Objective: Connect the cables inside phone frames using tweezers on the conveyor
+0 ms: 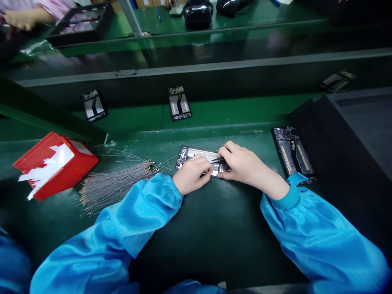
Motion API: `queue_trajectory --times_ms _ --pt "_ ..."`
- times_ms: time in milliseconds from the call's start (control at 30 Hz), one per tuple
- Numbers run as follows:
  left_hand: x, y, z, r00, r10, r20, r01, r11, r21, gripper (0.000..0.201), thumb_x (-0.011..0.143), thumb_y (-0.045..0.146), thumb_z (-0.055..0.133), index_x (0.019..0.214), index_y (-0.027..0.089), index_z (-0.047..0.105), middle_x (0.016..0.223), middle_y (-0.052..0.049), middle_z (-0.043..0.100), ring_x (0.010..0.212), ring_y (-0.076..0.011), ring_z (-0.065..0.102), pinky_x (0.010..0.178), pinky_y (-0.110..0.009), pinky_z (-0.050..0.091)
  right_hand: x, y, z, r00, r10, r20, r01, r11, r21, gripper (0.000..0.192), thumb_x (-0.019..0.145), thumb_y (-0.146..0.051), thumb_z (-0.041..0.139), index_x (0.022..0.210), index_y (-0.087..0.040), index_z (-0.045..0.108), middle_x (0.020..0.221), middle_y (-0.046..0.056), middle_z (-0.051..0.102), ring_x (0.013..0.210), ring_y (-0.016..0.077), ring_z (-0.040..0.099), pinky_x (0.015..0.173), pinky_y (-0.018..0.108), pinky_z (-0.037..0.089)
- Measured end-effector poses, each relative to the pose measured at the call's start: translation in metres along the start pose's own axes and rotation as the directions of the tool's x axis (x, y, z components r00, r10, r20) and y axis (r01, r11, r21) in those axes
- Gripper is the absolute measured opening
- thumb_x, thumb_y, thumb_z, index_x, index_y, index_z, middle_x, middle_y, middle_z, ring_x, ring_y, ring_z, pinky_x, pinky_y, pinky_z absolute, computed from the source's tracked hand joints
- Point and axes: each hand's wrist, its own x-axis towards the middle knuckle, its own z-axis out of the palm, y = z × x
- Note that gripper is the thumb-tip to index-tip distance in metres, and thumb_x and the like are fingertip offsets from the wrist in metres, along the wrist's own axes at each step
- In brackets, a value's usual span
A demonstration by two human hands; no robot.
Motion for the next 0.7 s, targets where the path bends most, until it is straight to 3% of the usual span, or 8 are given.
queue_trajectory --times_ms 300,467,700 --pt "0.0 -0.003 0.0 0.998 0.032 -0.048 -0.034 0.998 -0.045 0.012 0.078 0.012 0.044 0.07 0.017 0.052 0.065 0.0 0.051 0.067 -0.013 0.045 0.065 -0.024 0.04 0.008 -0.004 -0.003 0.995 0.042 0.088 -0.042 0.999 -0.002 0.037 0.065 -0.038 0.065 0.09 -0.016 0.049 0.093 0.008 0.048 0.078 0.0205 0.051 0.058 0.028 0.038" --pt "-0.002 -0.006 -0.006 0.989 0.144 0.045 -0.137 0.982 -0.127 0.014 0.077 0.013 0.043 0.07 0.017 0.054 0.067 -0.001 0.054 0.069 -0.0128 0.046 0.067 -0.024 0.04 0.013 -0.004 -0.006 0.983 0.062 0.172 -0.075 0.994 0.075 0.035 0.064 -0.033 0.065 0.089 -0.015 0.049 0.095 0.01 0.046 0.081 0.0209 0.05 0.062 0.029 0.041" --pt "-0.001 -0.005 -0.007 0.983 0.145 0.11 -0.136 0.987 -0.088 0.016 0.078 0.016 0.042 0.071 0.018 0.056 0.067 -0.001 0.053 0.07 -0.0134 0.046 0.068 -0.024 0.04 0.014 -0.008 -0.01 0.973 0.086 0.213 -0.107 0.99 0.089 0.031 0.064 -0.031 0.063 0.088 -0.015 0.05 0.094 0.01 0.045 0.082 0.0223 0.049 0.063 0.031 0.042"
